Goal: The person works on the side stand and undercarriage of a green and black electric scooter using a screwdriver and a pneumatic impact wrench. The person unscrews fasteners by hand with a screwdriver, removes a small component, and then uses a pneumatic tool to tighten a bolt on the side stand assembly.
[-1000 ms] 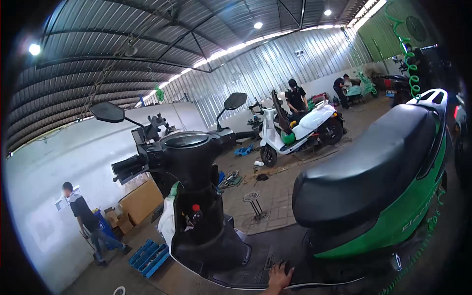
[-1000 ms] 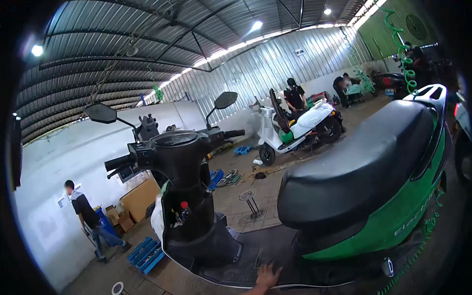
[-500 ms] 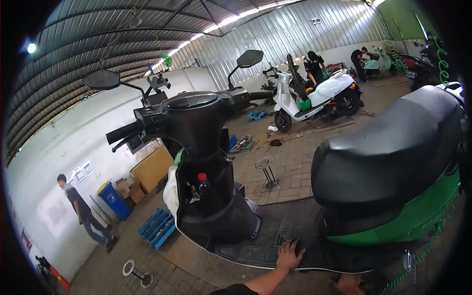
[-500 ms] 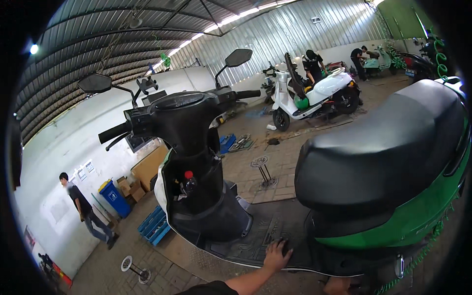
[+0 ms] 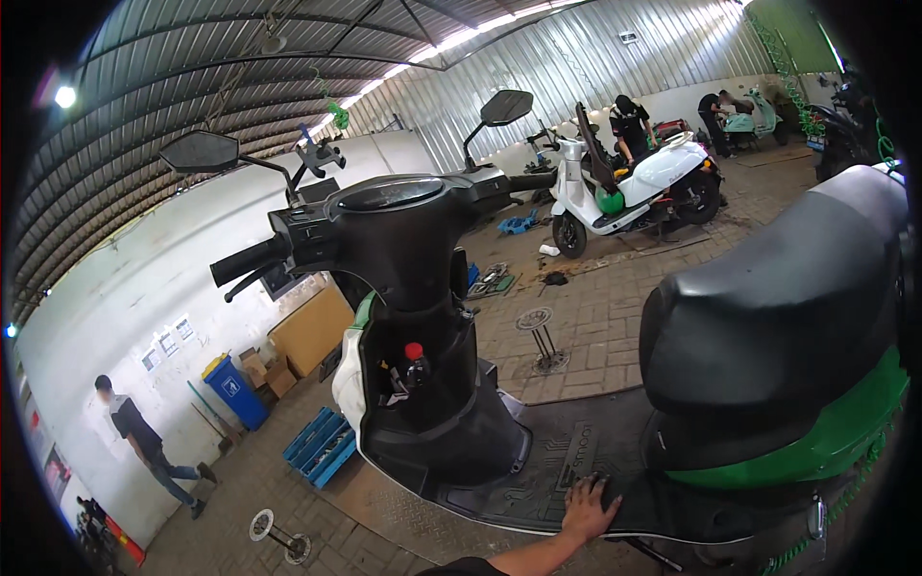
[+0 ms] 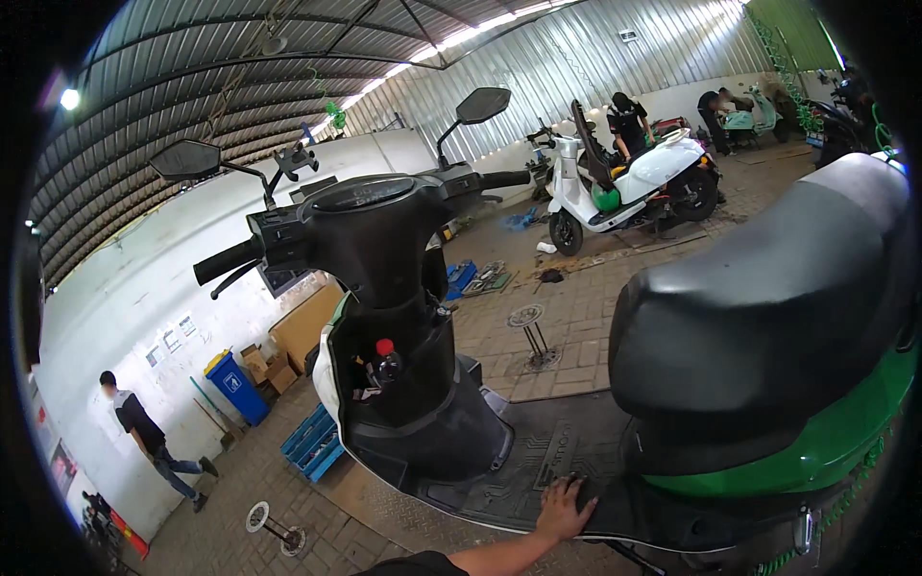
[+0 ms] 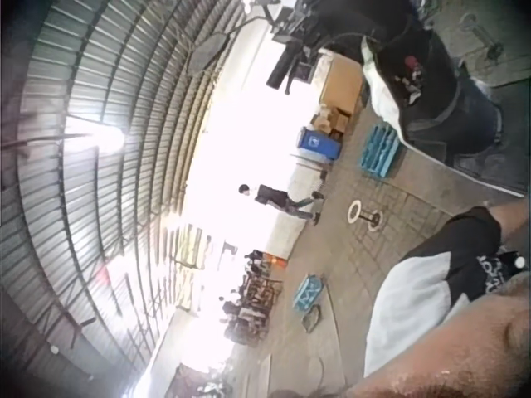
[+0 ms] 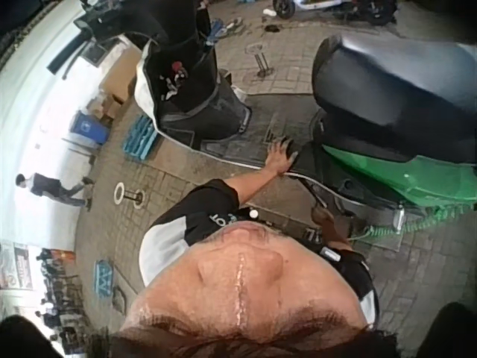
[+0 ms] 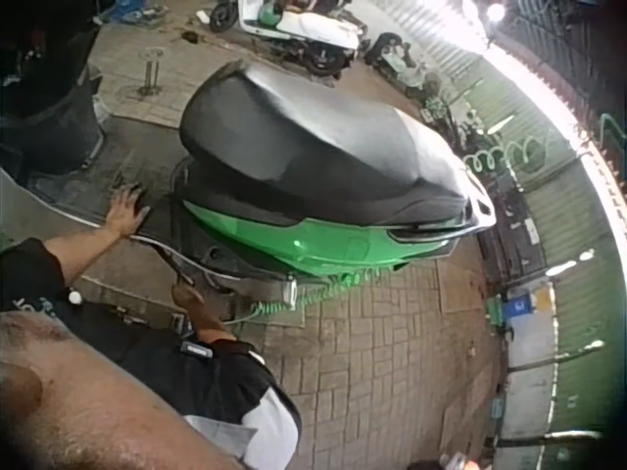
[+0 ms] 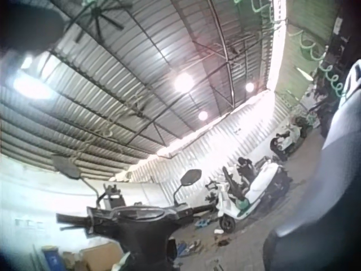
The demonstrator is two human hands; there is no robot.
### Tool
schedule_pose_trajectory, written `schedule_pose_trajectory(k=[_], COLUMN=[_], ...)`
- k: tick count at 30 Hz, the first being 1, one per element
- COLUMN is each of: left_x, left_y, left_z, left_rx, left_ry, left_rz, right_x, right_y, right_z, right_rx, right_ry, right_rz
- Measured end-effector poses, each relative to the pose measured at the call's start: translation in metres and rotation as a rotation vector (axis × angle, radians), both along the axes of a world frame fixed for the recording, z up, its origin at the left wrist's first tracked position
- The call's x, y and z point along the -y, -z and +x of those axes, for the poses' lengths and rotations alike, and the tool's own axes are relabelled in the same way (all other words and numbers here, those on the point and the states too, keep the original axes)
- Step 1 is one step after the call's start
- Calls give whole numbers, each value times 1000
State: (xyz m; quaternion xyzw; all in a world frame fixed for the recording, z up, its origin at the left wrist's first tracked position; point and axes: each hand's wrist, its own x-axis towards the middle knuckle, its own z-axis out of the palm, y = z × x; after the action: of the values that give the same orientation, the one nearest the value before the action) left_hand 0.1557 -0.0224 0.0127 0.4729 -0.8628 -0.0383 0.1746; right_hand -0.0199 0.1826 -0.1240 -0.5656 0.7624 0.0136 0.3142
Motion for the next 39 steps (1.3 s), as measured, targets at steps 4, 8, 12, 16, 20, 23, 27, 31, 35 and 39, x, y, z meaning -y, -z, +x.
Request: schedule_pose_trajectory(k=[4,8,12,16,20,23,27,31,35,39], left_x=[-4,-2,-5,-6,-3,-1,-3,-2,-7,-5], left_y=[-5,-1,2,-1,-2,-5,-7,-3,-5,1], left_z=[0,4,-2,-1,-1,0,-2,2,0,3], left_rx=[-1,7,0,42,46,29,10,10,-11,0], left_ry=[-4,22,-1,7,-8,-11,-26,-3,-16,-24], left_rz=[11,-10,16,21,40,48,75,42,25,18], right_x=[7,13,12,11,12,12,10,3,-4,-6], right_y=[25,52,61,63,67,69,77,89,97,85], right_z=[15,31,31,39,44,46,49,61,67,60], right_rx=[80,170,227,279,333,377,450,551,704,929], right_ry=[49,75,69,66,62,63,63,76,101,269], right_rz=[-35,-50,-40,-33,-23,-11,12,43,68,157])
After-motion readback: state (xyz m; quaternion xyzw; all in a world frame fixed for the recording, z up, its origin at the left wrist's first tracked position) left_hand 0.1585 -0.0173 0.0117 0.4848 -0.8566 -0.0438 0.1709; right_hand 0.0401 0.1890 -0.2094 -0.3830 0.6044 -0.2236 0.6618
